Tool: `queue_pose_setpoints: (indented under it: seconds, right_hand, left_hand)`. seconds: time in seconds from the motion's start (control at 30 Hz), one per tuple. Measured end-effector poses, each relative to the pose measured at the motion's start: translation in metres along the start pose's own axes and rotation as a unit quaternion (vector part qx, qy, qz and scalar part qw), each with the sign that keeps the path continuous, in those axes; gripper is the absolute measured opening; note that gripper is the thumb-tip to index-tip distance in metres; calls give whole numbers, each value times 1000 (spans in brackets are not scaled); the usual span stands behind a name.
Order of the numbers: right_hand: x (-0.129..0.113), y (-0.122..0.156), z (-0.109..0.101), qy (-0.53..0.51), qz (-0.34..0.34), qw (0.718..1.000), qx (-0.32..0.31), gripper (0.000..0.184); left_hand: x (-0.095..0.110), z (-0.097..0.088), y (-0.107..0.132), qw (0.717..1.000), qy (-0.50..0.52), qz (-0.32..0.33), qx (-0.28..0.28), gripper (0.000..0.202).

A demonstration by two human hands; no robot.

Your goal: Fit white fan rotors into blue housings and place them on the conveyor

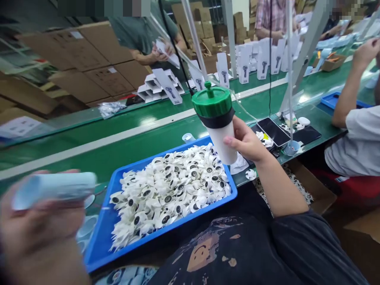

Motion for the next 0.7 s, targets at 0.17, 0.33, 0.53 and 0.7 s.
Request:
queue_pose_setpoints:
  seconds: [0.17, 0.33, 0.53, 0.7]
  right_hand:
    - [-13, 7, 30, -129, 8, 991, -44, 61]
    - [-41, 2, 83, -270, 31, 957, -101, 32]
    - [-54, -6, 111, -169, 66, 983, -36, 46]
    - [-59, -4, 110, -144, 27, 988, -48, 48]
  left_hand:
    - [22, 84, 51, 977, 186, 6, -106, 57]
    - [82, 143, 71, 966, 95, 109, -216, 59]
    - [114, 143, 62, 956, 160, 185, -163, 38]
    - [121, 141, 62, 945, 206, 189, -168, 37]
Point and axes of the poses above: each hand's wrist, its own y-axis away from the middle knuckle, its own z-axis out of the palm, x = y × z, the point moved 8 cm from there along -y, towards the middle knuckle, and after that the axes turned 6 degrees about -z, right-handed, at the moved point
